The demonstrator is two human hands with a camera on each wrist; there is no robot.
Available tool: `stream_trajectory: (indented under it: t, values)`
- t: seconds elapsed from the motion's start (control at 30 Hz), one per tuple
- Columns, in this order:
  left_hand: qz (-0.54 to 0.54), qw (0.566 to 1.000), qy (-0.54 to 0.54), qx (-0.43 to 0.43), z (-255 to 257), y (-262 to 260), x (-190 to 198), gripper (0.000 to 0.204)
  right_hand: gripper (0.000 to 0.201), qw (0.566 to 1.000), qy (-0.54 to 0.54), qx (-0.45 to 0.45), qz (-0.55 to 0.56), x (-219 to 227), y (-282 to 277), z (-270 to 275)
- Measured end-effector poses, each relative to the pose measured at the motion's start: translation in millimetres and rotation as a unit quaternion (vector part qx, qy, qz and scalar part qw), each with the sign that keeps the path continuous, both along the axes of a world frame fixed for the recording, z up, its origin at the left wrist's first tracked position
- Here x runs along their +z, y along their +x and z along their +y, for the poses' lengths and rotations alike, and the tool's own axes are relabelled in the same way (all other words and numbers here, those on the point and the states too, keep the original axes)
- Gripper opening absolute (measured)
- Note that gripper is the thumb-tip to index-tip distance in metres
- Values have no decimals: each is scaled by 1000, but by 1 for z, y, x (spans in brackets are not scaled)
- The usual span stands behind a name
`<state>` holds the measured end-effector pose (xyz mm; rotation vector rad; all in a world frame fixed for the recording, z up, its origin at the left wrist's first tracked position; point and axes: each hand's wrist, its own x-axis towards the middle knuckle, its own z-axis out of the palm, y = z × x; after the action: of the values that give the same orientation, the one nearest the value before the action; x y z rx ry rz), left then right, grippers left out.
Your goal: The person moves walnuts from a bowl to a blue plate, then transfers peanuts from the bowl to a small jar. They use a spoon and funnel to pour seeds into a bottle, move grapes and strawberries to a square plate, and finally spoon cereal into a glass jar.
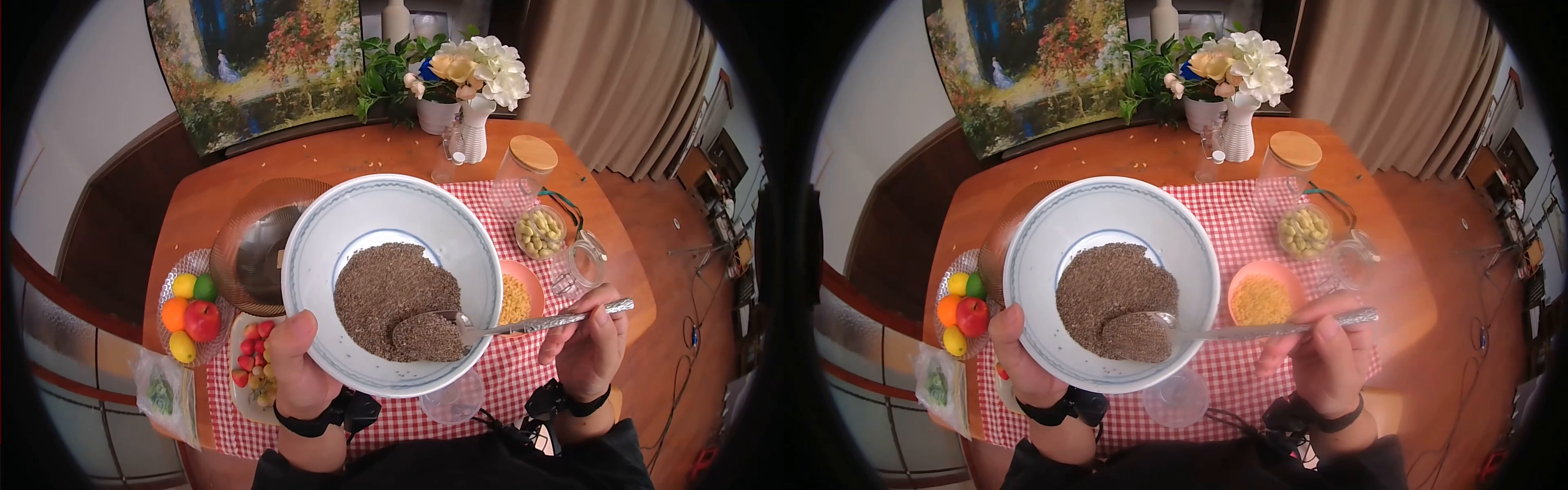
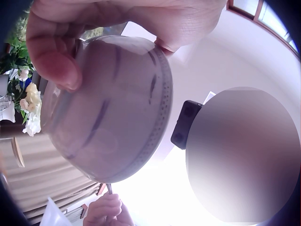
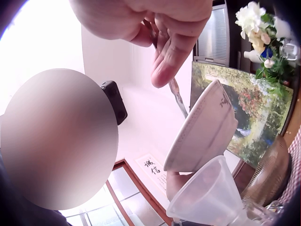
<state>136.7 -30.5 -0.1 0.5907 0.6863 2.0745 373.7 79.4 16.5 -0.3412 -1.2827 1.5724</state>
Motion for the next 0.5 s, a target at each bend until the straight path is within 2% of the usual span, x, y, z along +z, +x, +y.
stream_trajectory:
  t: [0.03, 0.1, 0.23, 0.3, 0.5]
  values:
    - [-1, 1000, -1, 1, 0, -1, 0, 63, 22, 1000, -1, 1, -1, 2, -3, -2]
    - [28, 999, 1, -33, -1, -4, -2, 69, 22, 996, -2, -85, -16, 6, -12, -5]
    - [23, 999, 0, -33, 1, -2, -1, 69, 22, 996, -11, -88, -19, 7, -10, -5]
    - [-6, 1000, -9, 5, 1, 1, -1, 64, 22, 997, -2, -77, -9, 5, -7, -3]
    - [2, 1000, -10, 26, 2, 2, -1, 64, 21, 998, -1, -65, 15, 3, 0, -4]
